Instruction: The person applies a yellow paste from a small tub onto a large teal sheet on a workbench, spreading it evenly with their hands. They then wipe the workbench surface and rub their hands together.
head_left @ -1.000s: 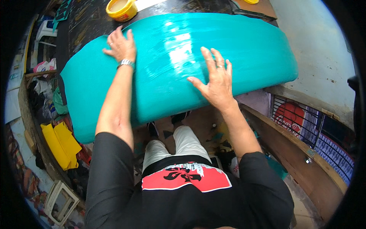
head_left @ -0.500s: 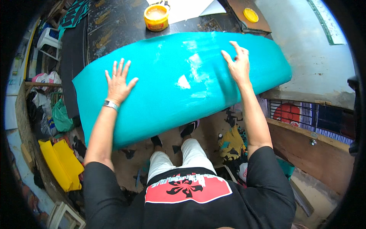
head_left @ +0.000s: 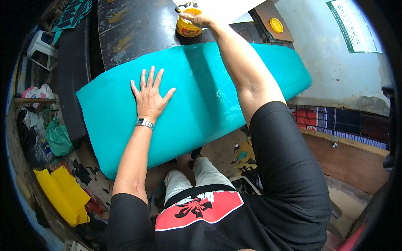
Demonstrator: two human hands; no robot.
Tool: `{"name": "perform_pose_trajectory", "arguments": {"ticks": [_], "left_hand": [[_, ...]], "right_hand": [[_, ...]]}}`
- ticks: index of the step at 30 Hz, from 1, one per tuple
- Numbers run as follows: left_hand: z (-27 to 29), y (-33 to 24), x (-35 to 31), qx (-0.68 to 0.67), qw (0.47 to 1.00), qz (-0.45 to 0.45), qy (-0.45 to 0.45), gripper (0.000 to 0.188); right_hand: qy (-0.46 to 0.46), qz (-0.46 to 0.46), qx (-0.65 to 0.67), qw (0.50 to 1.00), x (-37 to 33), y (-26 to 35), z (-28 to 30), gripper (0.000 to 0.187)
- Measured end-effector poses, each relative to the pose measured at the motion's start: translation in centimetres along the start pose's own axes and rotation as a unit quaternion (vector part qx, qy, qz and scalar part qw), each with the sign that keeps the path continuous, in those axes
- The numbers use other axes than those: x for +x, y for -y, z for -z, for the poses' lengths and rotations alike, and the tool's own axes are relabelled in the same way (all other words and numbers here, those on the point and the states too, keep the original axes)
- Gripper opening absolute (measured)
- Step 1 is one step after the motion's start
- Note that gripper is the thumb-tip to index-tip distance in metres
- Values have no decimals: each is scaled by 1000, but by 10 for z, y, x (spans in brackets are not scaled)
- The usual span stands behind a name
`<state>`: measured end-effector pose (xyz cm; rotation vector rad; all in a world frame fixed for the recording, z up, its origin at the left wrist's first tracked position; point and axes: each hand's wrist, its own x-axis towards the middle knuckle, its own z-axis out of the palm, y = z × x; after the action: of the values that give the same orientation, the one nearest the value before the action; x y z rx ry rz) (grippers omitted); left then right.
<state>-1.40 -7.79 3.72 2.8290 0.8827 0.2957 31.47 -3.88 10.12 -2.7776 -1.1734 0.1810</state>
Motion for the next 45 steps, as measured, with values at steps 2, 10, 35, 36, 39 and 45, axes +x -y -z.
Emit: {"name": "perform_pose_trajectory", "arguments": {"ticks": [2,10,35,36,39,45], "left_hand": [[0,0,1,2,1000,2,9,73],[-2,-1,0,-6,1000,4,-10,71],[-11,0,1,-8,1000,-3,-15,69],[-11,2,0,-20,1000,-6,-20,67],[-4,17,-5,-109,994,-4,20,60],[20,41,-51,-16,998,12,52,57]], "right_hand": [[-1,-22,-7,1000,4,-4,3,80],[184,-80,-13,980,-37,-12,32,88],[38,59,-91,993,-150,-167,-53,100],[40,72,-82,993,-150,-157,-55,102],[32,75,-78,994,-151,-126,-63,103],[19,52,-43,998,-159,-49,-78,106]]}}
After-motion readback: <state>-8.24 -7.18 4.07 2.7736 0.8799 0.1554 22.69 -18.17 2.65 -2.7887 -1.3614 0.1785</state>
